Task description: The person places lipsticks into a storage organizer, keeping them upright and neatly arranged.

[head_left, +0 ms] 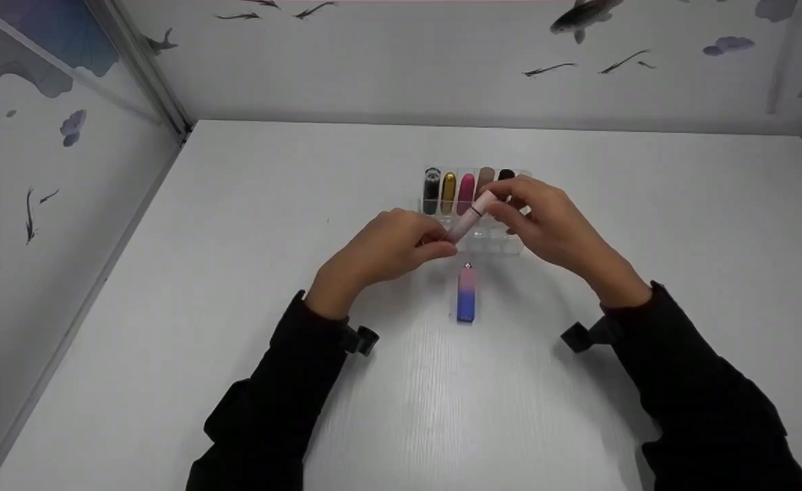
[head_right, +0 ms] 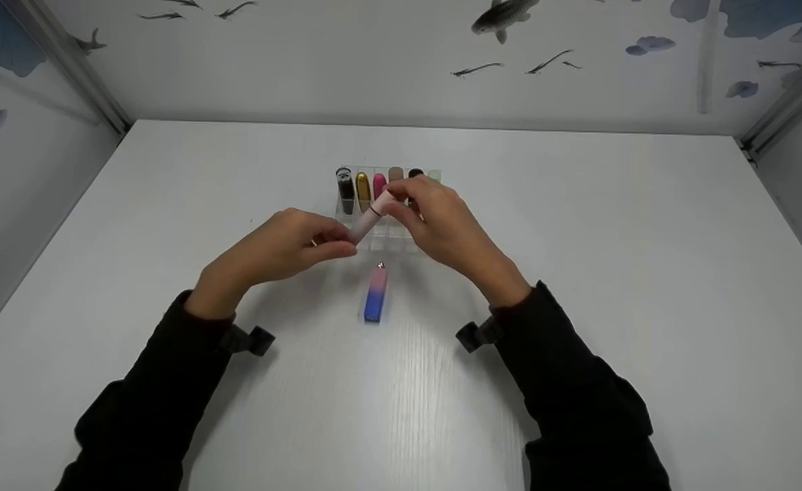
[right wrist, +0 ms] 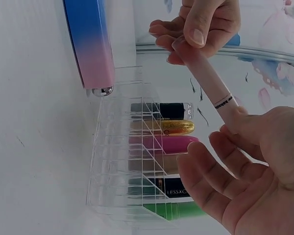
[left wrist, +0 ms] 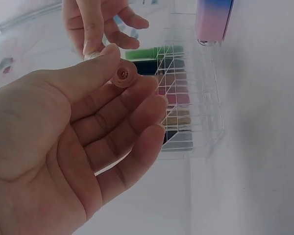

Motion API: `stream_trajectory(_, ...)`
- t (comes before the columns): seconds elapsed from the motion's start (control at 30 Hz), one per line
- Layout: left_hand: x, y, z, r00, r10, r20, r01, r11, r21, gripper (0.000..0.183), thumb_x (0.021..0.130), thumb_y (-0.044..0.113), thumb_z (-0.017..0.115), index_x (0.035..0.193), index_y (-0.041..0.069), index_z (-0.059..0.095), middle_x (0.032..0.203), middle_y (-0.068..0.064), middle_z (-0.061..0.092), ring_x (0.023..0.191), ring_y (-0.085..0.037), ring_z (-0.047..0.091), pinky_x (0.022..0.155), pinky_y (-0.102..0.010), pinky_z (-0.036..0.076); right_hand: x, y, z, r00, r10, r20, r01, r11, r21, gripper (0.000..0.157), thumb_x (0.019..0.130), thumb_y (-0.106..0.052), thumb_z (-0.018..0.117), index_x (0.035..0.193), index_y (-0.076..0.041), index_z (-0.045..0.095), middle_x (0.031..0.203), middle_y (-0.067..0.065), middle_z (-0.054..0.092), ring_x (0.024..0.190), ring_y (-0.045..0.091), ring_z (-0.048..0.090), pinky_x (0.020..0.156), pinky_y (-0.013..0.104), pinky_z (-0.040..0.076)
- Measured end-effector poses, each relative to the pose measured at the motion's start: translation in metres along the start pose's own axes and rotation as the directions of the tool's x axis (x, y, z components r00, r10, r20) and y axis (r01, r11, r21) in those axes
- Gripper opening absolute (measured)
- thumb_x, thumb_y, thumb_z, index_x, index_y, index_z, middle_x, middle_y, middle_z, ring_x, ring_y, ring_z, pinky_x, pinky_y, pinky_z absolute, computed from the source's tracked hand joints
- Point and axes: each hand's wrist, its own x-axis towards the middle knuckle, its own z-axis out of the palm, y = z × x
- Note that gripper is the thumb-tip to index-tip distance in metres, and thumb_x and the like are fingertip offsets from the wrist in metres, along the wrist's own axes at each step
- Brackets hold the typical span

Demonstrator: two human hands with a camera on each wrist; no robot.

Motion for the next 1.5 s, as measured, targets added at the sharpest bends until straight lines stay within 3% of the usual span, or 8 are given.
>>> stream_trajectory(0.37,0.001,0.004,0.005,0.999,0.039,0.009,-0.039,0.999,-0.010,0.028,0.102,0.034,0.064,0.107,0.009,0.076,0.077,-0.001,0.062,0.066,-0.013,0.050,0.058,-0.025,0.037,0.000,-0.004,0.002,0.989,0.146,0.006,-0.146,0.988,0.056,0.036,0.105,-0.033,0.057,0.125,-0.005,0.067,0.107,0.012,0.068,0.093,0.025,0.063,0.076,0.030,0.058)
stream_trajectory(0.6,0.004,0.006,0.010,0.998,0.062,0.024,-0.062,0.998,0.027,0.028,0.101,0.035,0.064,0.101,0.009,0.075,0.072,0.001,0.059,0.064,-0.012,0.049,0.058,-0.024,0.037,0.001,-0.005,0.004,0.984,0.177,0.014,-0.177,0.981,0.075,0.039,0.106,-0.035,0.056,0.127,-0.004,0.065,0.109,0.011,0.068,0.093,0.027,0.064,0.077,0.032,0.058)
stream_trajectory(0.97,0.004,0.008,0.016,0.995,0.095,0.034,-0.096,0.995,0.040,0.029,0.102,0.036,0.062,0.099,0.009,0.074,0.069,0.003,0.055,0.063,-0.011,0.048,0.058,-0.023,0.037,0.002,-0.008,0.005,0.977,0.207,0.046,-0.212,0.964,0.163,0.039,0.106,-0.033,0.056,0.128,-0.002,0.063,0.110,0.010,0.066,0.094,0.028,0.065,0.073,0.023,0.056)
stream_trajectory(1.17,0.006,0.010,0.019,0.996,0.077,0.051,-0.078,0.996,0.032,0.030,0.102,0.037,0.061,0.097,0.010,0.073,0.068,0.002,0.054,0.061,-0.011,0.049,0.057,-0.023,0.038,0.001,-0.009,0.007,0.975,0.218,0.054,-0.224,0.956,0.188,0.037,0.106,-0.032,0.056,0.128,-0.003,0.063,0.110,0.009,0.065,0.091,0.023,0.063,0.071,0.026,0.055)
stream_trajectory(1.5,0.008,0.012,0.025,0.995,0.069,0.069,-0.070,0.997,0.010,0.032,0.102,0.040,0.060,0.092,0.010,0.068,0.068,0.001,0.052,0.063,-0.012,0.050,0.058,-0.024,0.037,0.001,-0.009,0.009,0.972,0.229,0.057,-0.236,0.946,0.223,0.036,0.106,-0.030,0.056,0.130,-0.004,0.064,0.109,0.009,0.066,0.090,0.029,0.063,0.072,0.024,0.054)
